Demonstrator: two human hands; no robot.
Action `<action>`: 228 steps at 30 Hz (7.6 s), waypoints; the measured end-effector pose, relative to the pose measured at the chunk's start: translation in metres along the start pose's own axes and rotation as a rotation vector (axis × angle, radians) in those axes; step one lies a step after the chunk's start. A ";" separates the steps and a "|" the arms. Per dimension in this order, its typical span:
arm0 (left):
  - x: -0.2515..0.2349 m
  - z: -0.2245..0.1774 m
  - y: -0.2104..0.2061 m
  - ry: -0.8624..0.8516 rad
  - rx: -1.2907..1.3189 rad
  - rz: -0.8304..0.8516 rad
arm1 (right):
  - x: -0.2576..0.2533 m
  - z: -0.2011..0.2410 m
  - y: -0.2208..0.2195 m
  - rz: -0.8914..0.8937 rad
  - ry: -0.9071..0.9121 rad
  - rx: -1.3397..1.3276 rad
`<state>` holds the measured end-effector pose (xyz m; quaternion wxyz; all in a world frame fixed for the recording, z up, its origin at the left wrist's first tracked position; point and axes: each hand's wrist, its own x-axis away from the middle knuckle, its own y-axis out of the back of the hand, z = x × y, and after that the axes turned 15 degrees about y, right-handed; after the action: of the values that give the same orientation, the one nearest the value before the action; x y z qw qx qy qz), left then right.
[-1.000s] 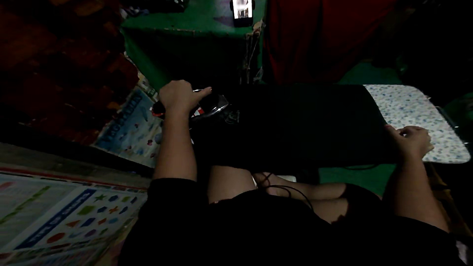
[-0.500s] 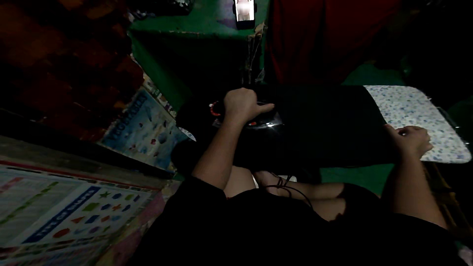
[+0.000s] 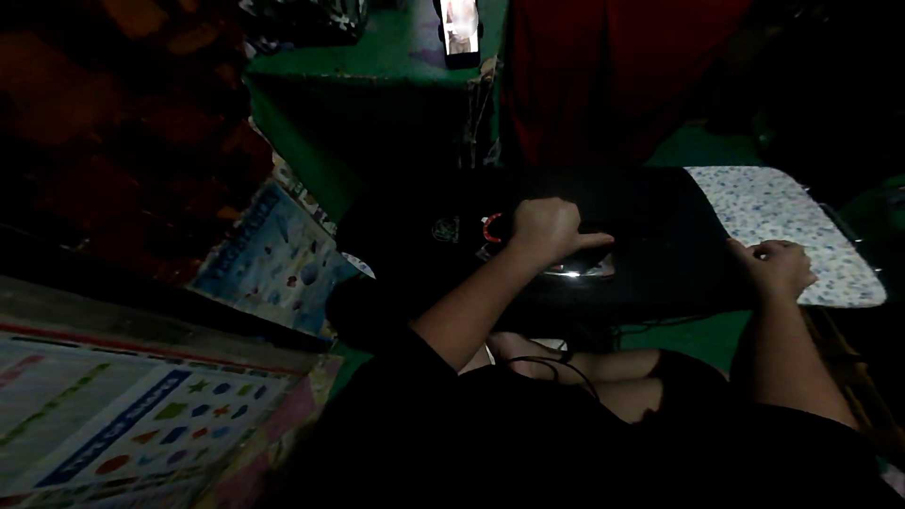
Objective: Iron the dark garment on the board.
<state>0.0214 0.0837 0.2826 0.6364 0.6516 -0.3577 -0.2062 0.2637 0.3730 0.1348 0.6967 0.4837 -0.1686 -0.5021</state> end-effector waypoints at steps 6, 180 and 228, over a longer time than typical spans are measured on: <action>-0.006 0.059 0.010 0.147 -0.021 -0.016 | -0.001 0.000 0.000 -0.004 0.004 0.009; -0.028 0.233 0.026 0.723 0.092 -0.226 | 0.001 -0.005 0.002 -0.012 -0.003 -0.044; -0.151 0.132 0.049 0.447 -0.030 -0.159 | -0.003 -0.007 0.001 0.002 0.025 -0.021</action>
<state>-0.1838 0.1068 0.2889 0.6911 0.6976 -0.1523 -0.1119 0.2676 0.3795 0.1333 0.7043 0.4823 -0.1553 -0.4971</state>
